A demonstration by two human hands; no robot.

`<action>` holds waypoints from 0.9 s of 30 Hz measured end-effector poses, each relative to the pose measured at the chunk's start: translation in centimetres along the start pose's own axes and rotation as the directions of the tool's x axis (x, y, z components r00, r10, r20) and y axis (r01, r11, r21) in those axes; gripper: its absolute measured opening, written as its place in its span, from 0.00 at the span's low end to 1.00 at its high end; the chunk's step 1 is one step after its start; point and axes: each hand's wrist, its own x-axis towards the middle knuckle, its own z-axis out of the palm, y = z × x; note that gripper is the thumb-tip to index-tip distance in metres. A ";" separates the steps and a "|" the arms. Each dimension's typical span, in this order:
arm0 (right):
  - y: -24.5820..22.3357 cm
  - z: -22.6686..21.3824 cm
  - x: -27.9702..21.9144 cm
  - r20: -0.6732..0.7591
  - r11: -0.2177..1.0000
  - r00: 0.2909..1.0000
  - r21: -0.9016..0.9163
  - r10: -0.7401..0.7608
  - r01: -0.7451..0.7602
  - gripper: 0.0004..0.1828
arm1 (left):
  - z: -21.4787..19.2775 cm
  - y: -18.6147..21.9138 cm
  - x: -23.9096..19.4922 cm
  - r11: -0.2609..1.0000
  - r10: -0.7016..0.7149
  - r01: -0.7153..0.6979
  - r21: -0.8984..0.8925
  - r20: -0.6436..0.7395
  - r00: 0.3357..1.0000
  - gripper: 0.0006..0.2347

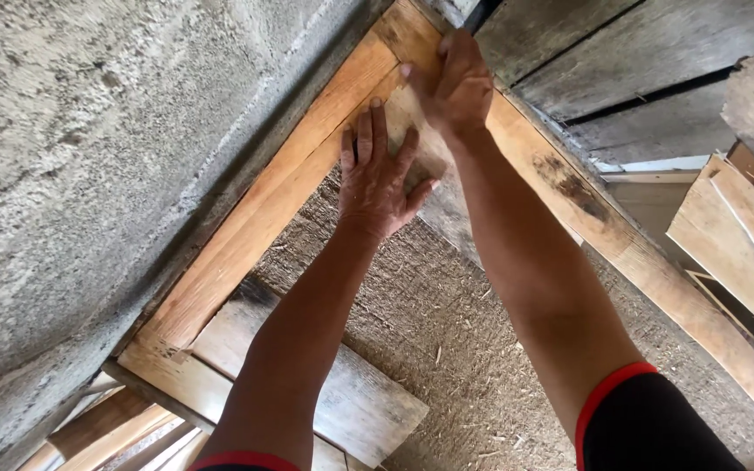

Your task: Use a utility knife and a straight edge to cut a piece of thin wood.

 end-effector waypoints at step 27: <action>-0.8 -21.3 -55.6 0.074 0.992 0.990 0.018 0.121 -0.122 0.23 | -0.1 0.2 -1.0 0.999 0.009 -0.012 -0.049 -0.061 0.998 0.38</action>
